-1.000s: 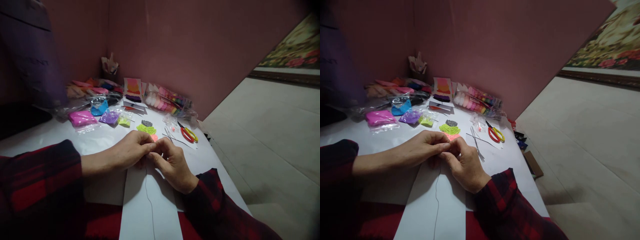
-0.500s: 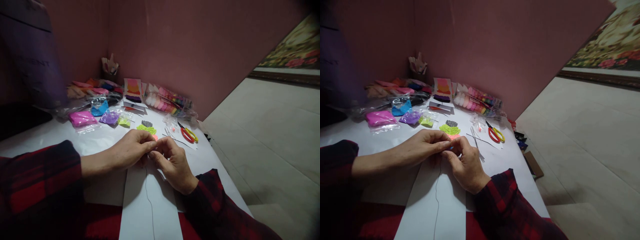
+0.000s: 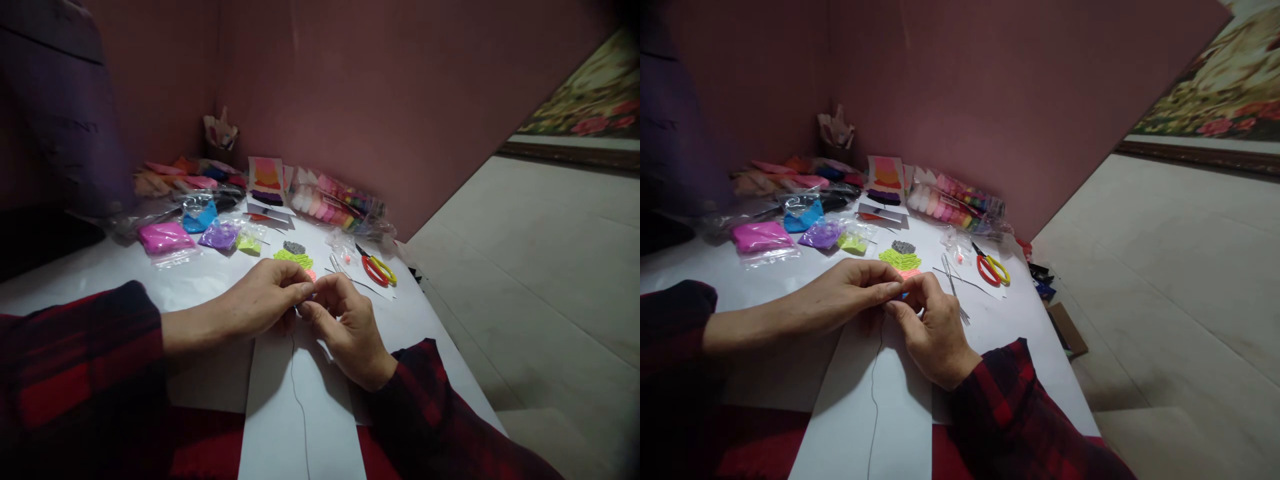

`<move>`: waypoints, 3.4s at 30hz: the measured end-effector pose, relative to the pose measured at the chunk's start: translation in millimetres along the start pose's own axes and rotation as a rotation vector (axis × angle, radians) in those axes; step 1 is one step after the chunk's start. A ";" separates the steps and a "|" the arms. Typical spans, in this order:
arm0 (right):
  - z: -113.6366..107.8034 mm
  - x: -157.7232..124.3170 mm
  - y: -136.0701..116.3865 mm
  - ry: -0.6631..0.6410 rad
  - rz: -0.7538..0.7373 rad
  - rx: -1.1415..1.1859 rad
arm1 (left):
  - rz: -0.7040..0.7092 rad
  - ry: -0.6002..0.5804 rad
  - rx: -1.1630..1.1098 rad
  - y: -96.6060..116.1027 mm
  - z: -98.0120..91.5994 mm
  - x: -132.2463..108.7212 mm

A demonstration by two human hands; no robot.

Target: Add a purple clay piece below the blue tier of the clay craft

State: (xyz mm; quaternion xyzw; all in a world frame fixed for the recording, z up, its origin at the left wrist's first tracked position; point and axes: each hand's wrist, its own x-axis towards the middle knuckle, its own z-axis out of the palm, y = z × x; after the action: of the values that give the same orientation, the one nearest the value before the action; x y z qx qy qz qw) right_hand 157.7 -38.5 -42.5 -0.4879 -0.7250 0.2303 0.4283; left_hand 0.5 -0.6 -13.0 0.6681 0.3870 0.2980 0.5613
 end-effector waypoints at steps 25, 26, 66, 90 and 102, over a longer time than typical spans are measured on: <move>0.3 -0.6 3.3 -0.045 -0.029 0.003 | 0.012 -0.051 -0.005 -6.2 -0.6 -0.3; 0.4 -0.5 3.4 -0.042 -0.031 0.000 | 0.009 -0.054 0.003 -5.4 -0.5 -0.4; -0.2 -0.9 3.4 -0.047 -0.040 -0.030 | 0.008 -0.080 0.048 -6.6 0.1 0.4; -2.2 0.6 1.2 -0.127 -0.046 -0.020 | 0.007 -0.083 0.054 -9.5 0.8 0.5; -3.0 1.2 1.0 -0.154 -0.039 -0.058 | 0.000 -0.093 0.078 -7.7 0.7 -1.1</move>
State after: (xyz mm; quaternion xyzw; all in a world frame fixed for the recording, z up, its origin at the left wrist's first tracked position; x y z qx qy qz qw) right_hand 160.6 -37.3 -41.2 -0.4667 -0.7715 0.2378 0.3612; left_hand -0.8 -1.4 -20.7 0.7026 0.3716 0.2513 0.5524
